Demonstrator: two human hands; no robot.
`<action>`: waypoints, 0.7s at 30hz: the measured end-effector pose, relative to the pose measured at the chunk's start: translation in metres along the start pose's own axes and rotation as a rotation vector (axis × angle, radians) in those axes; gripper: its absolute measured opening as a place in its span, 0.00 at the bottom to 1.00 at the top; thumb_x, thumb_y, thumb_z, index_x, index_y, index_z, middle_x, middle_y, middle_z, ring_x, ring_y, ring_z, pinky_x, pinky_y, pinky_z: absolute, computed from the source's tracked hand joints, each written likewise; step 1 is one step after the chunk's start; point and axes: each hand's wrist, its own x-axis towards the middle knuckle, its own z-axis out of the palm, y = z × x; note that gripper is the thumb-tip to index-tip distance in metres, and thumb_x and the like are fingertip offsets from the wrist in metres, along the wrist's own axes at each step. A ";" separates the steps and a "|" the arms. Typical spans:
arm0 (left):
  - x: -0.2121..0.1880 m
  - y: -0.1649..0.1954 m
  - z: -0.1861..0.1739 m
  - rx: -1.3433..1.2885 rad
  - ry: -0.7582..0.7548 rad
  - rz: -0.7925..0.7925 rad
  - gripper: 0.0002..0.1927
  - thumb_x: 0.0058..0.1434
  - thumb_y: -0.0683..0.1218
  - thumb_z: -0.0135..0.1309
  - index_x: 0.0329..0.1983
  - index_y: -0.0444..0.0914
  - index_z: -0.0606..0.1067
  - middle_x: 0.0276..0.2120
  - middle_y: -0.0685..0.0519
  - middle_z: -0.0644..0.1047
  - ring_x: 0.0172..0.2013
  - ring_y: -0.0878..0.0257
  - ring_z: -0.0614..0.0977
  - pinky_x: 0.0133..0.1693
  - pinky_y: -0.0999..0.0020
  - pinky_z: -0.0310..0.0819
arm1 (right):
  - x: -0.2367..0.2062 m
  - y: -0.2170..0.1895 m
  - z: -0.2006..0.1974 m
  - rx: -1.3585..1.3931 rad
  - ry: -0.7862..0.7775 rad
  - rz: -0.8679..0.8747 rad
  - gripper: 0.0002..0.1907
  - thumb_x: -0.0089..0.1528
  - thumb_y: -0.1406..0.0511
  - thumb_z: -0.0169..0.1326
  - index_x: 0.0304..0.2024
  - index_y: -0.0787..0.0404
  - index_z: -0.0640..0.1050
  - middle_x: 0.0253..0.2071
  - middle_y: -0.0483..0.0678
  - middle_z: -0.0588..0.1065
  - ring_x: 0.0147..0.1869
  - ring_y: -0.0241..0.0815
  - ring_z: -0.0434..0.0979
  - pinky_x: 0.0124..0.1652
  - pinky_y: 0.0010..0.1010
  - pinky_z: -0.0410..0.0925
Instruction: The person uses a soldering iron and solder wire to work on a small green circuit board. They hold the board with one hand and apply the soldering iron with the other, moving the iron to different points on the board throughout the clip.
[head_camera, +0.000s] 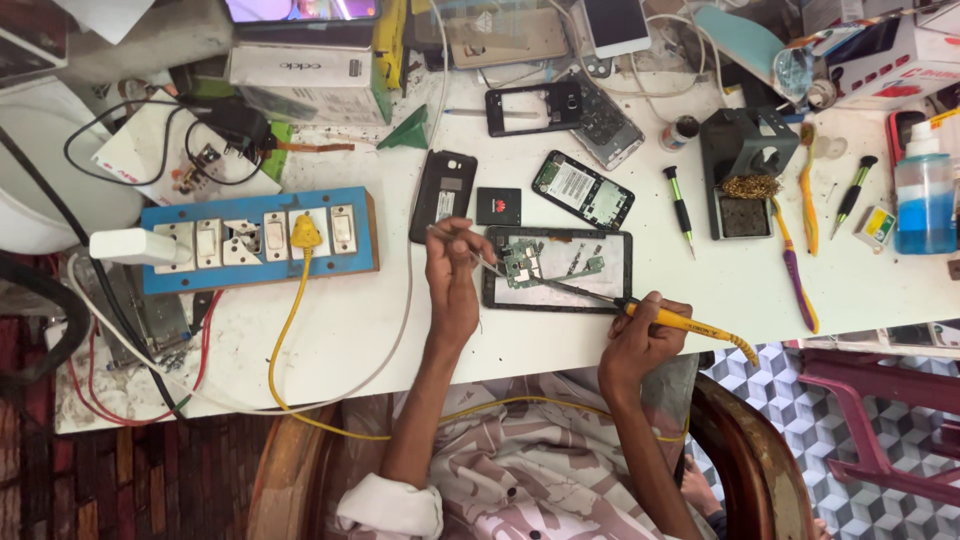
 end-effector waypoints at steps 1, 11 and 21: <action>-0.002 -0.002 0.002 0.011 -0.010 0.012 0.18 0.79 0.55 0.38 0.56 0.36 0.63 0.33 0.53 0.72 0.37 0.67 0.74 0.47 0.68 0.70 | 0.000 0.000 0.000 -0.027 -0.003 -0.026 0.10 0.74 0.66 0.46 0.39 0.61 0.64 0.24 0.43 0.65 0.20 0.29 0.61 0.21 0.21 0.59; -0.007 -0.004 -0.003 0.203 -0.147 0.059 0.16 0.80 0.51 0.34 0.55 0.34 0.65 0.33 0.52 0.72 0.36 0.66 0.74 0.44 0.68 0.72 | 0.003 0.006 0.000 -0.055 -0.021 -0.046 0.10 0.75 0.66 0.47 0.39 0.61 0.65 0.24 0.43 0.64 0.22 0.28 0.61 0.24 0.20 0.59; -0.011 -0.012 -0.008 0.117 -0.138 0.022 0.15 0.81 0.51 0.37 0.52 0.34 0.67 0.31 0.54 0.68 0.34 0.67 0.68 0.41 0.70 0.67 | 0.003 0.005 -0.001 -0.113 -0.011 -0.018 0.10 0.74 0.65 0.47 0.39 0.61 0.64 0.22 0.43 0.65 0.21 0.28 0.60 0.23 0.21 0.58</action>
